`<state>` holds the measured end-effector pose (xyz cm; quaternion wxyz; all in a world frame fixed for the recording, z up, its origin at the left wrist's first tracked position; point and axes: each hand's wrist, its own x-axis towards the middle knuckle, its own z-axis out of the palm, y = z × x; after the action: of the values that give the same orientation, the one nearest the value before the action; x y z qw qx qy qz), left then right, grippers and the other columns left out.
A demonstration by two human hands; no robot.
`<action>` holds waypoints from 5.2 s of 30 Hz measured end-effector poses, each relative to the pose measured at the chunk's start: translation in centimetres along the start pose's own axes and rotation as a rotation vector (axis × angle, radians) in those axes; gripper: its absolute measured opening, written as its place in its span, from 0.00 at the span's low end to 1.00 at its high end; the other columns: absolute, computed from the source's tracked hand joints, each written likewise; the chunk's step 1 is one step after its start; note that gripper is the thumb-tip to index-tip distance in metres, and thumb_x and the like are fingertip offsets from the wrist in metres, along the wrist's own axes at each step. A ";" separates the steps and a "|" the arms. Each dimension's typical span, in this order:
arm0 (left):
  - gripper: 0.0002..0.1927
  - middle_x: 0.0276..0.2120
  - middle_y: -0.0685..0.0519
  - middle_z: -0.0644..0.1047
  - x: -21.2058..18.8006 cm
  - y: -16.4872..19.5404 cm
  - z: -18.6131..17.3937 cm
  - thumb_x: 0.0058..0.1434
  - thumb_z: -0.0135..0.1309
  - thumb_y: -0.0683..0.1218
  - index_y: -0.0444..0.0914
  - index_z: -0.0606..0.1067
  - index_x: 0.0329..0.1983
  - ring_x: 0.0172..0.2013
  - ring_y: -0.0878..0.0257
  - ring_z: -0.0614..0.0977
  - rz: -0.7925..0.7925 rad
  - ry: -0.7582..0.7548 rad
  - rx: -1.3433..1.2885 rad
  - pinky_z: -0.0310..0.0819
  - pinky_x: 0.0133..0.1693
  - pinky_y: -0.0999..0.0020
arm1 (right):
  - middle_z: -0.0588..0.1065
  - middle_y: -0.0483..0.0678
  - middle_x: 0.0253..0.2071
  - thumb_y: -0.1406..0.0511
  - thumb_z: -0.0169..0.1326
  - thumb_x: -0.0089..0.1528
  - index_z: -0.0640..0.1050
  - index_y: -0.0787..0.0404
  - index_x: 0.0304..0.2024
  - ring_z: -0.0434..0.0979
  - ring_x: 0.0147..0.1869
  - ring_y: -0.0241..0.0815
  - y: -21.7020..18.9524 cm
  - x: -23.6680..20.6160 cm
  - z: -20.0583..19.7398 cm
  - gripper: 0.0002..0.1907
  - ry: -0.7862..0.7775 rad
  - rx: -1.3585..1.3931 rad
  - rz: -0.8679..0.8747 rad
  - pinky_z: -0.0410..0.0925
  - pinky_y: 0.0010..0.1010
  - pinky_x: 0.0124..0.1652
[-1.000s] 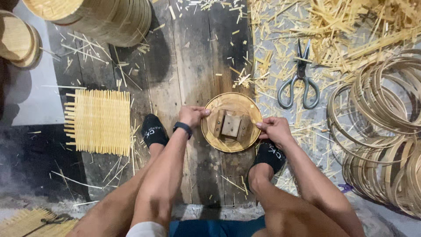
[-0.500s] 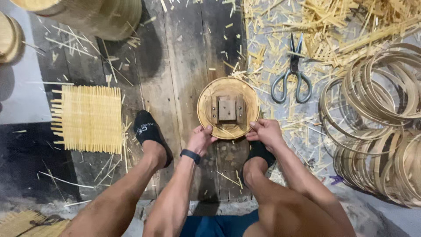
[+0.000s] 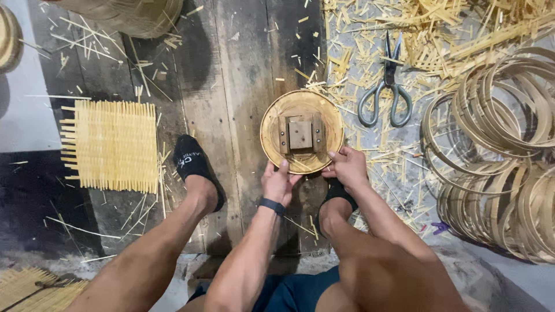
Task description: The person sits on the floor of a bamboo workshop assembling steamer baskets. They trim protruding bamboo strips with scissors, press a woven bamboo mat into a round rim, tap a wooden block to seat the mat, and stack the finished steamer baskets on a pile.
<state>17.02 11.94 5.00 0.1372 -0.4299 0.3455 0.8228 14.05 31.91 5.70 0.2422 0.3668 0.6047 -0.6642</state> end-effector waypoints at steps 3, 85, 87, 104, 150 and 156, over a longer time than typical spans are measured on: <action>0.20 0.50 0.46 0.80 0.7 -1.1 0.5 0.69 0.47 0.41 0.43 0.68 0.64 0.44 0.51 0.84 -0.038 0.219 0.133 0.84 0.40 0.53 | 0.80 0.57 0.31 0.66 0.55 0.67 0.78 0.77 0.39 0.84 0.29 0.45 0.6 0.0 0.9 0.14 0.124 -0.072 0.011 0.77 0.34 0.25; 0.05 0.33 0.41 0.80 9.6 50.6 12.2 0.58 0.56 0.37 0.39 0.79 0.35 0.36 0.42 0.82 1.589 0.393 1.819 0.77 0.38 0.50 | 0.74 0.57 0.57 0.63 0.57 0.55 0.66 0.67 0.65 0.76 0.57 0.57 6.5 1.7 -6.8 0.36 -0.493 0.623 -0.134 0.69 0.53 0.55; 0.06 0.30 0.42 0.80 9.5 50.8 12.0 0.53 0.57 0.37 0.41 0.79 0.32 0.33 0.41 0.82 1.568 0.392 1.780 0.77 0.35 0.49 | 0.74 0.56 0.57 0.63 0.57 0.54 0.66 0.67 0.66 0.76 0.58 0.57 6.6 1.7 -6.9 0.37 -0.480 0.617 -0.113 0.68 0.53 0.56; 0.11 0.40 0.43 0.80 10.1 51.1 12.3 0.59 0.46 0.34 0.37 0.78 0.40 0.41 0.41 0.81 1.538 0.326 1.900 0.75 0.43 0.49 | 0.74 0.57 0.56 0.64 0.56 0.54 0.66 0.67 0.64 0.75 0.58 0.57 6.4 1.9 -6.9 0.36 -0.425 0.628 -0.037 0.67 0.52 0.58; 0.31 0.47 0.34 0.79 5.3 37.0 -17.1 0.51 0.69 0.58 0.33 0.76 0.50 0.51 0.40 0.80 0.229 0.575 1.905 0.75 0.52 0.50 | 0.78 0.59 0.38 0.57 0.44 0.72 0.76 0.74 0.46 0.81 0.38 0.49 1.1 2.3 0.8 0.22 -0.255 -0.075 -0.212 0.75 0.38 0.39; 0.17 0.38 0.37 0.82 3.2 41.9 -17.3 0.59 0.48 0.52 0.41 0.84 0.41 0.42 0.39 0.84 0.507 0.550 1.842 0.77 0.51 0.50 | 0.78 0.58 0.38 0.59 0.44 0.72 0.75 0.73 0.50 0.80 0.38 0.48 1.4 2.6 -0.1 0.20 -0.280 0.026 -0.216 0.75 0.37 0.38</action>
<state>3.84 -30.48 14.51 0.1527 -0.2449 0.9511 0.1099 13.57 32.08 2.80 0.2465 0.2065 0.5923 -0.7387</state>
